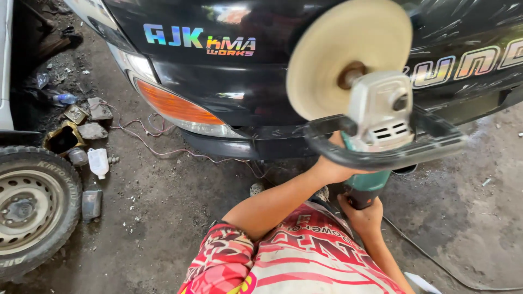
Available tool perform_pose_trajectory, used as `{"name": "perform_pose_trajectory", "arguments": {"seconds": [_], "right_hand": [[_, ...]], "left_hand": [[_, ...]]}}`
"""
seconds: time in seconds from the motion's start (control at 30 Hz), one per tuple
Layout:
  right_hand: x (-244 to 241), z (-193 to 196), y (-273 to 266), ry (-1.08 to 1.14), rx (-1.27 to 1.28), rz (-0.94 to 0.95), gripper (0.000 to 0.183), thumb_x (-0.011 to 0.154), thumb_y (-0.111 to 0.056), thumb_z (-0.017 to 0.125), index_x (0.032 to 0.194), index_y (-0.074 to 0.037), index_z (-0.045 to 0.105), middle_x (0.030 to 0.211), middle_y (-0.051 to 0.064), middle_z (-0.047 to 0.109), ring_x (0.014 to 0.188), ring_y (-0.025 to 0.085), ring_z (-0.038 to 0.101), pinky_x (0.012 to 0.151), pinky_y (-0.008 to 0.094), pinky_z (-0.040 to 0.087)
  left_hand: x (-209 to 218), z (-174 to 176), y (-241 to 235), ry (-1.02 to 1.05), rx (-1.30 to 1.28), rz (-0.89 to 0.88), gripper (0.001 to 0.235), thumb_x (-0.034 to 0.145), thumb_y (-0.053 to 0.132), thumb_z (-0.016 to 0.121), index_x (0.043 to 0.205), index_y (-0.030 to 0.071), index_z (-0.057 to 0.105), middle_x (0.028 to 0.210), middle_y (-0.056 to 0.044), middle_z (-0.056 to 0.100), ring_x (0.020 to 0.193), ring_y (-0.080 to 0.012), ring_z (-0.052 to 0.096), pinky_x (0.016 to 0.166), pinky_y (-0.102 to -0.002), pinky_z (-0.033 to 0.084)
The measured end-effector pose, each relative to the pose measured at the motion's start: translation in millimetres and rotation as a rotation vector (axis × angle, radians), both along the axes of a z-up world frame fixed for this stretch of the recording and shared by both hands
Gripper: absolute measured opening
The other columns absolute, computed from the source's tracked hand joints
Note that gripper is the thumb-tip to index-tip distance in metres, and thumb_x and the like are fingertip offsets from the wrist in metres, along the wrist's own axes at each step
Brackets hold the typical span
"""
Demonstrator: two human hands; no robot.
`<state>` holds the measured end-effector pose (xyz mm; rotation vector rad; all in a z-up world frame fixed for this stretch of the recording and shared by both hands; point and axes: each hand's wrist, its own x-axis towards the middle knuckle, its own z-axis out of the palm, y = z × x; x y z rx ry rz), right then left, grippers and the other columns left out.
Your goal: The person uses a handheld electric polisher with a buffing pad to smooth the surface of a black car's front bumper. They move the tool across the bumper area, focusing on the section with the brand lettering and near the headlight.
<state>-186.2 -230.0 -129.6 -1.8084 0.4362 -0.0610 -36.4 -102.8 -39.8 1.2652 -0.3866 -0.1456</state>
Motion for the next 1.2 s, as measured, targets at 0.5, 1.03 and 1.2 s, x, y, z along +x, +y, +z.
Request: {"name": "perform_pose_trajectory", "arguments": {"seconds": [0.5, 1.03, 1.2], "right_hand": [[-12.4, 30.6, 5.3, 0.039, -0.04, -0.024, 0.031, 0.074, -0.014, 0.086, 0.099, -0.002, 0.07, 0.09, 0.005, 0.075, 0.079, 0.012, 0.068, 0.073, 0.03, 0.054], [9.5, 120.9, -29.3, 0.183, -0.192, 0.069, 0.043, 0.068, -0.014, 0.089, 0.104, -0.002, 0.07, 0.088, 0.007, 0.077, 0.079, 0.015, 0.07, 0.071, 0.033, 0.056], [3.7, 121.9, -48.2, 0.311, -0.028, -0.108, 0.03, 0.074, -0.011, 0.086, 0.094, 0.0, 0.066, 0.07, 0.009, 0.067, 0.053, 0.019, 0.061, 0.047, 0.037, 0.047]], "left_hand": [[-13.3, 9.7, 3.6, 0.004, 0.058, -0.05, 0.058, 0.081, 0.035, 0.089, 0.123, 0.004, 0.064, 0.116, -0.007, 0.074, 0.105, -0.0155, 0.072, 0.095, -0.035, 0.06], [7.6, 74.7, -13.0, 0.178, -0.292, -0.005, 0.067, 0.079, 0.029, 0.092, 0.133, 0.007, 0.06, 0.125, -0.005, 0.069, 0.115, -0.0161, 0.064, 0.107, -0.034, 0.052], [17.0, 80.3, -53.6, 0.045, -0.009, -0.065, 0.054, 0.081, 0.034, 0.087, 0.12, 0.001, 0.07, 0.117, -0.009, 0.073, 0.111, -0.0156, 0.068, 0.104, -0.034, 0.055]]}}
